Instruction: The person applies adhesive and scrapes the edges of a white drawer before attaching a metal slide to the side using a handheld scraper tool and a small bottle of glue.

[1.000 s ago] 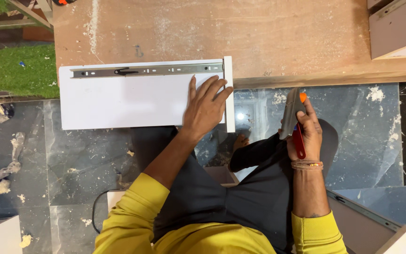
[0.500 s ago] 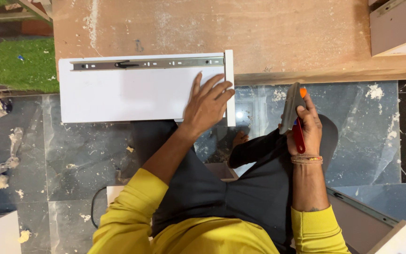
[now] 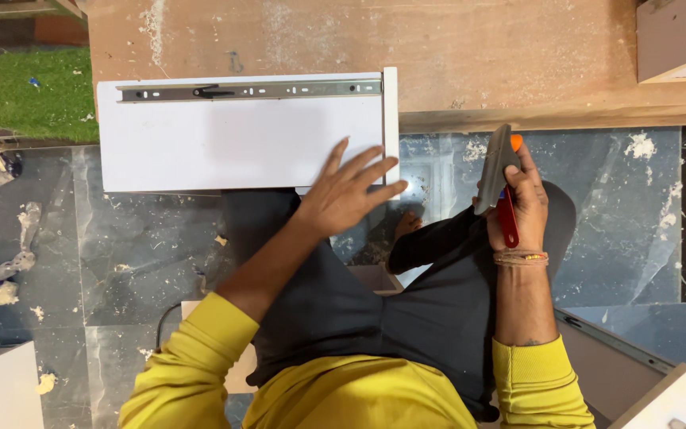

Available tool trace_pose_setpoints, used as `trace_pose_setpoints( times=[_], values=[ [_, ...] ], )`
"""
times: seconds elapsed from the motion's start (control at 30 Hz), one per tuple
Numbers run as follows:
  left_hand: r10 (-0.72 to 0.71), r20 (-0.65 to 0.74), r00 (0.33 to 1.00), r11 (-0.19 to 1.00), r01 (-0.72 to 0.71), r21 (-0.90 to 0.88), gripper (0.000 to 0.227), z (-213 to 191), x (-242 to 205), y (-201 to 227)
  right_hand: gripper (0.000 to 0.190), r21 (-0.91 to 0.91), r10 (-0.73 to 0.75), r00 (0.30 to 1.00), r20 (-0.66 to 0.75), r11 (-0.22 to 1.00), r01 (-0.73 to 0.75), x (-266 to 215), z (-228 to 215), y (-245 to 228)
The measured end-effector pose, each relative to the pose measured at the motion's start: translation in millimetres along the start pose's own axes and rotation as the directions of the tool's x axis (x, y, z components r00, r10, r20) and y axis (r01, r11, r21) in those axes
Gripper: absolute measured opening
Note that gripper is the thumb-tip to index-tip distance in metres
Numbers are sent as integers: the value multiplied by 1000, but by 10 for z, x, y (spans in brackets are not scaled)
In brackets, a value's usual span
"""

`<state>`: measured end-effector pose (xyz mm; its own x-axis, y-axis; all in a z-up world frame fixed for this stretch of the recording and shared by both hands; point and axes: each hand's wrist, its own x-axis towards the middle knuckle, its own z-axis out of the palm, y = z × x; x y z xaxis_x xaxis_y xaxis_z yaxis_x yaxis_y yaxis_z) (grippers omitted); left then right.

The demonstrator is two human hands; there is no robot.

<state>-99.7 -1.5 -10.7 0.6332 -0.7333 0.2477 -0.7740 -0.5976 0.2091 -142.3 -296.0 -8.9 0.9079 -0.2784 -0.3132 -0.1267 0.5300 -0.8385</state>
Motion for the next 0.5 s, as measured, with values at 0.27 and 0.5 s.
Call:
trace_pose_setpoints(
  times=[0.27, 0.5],
  values=[
    [177, 67, 982, 984, -177, -16, 33, -23, 62, -71, 59, 19, -10, 999, -40, 1000, 11, -21, -64, -16],
    [285, 128, 950, 954, -294, 57, 46, 75, 187, -398, 62, 28, -10, 999, -38, 1000, 11, -30, -96, -38]
  ],
)
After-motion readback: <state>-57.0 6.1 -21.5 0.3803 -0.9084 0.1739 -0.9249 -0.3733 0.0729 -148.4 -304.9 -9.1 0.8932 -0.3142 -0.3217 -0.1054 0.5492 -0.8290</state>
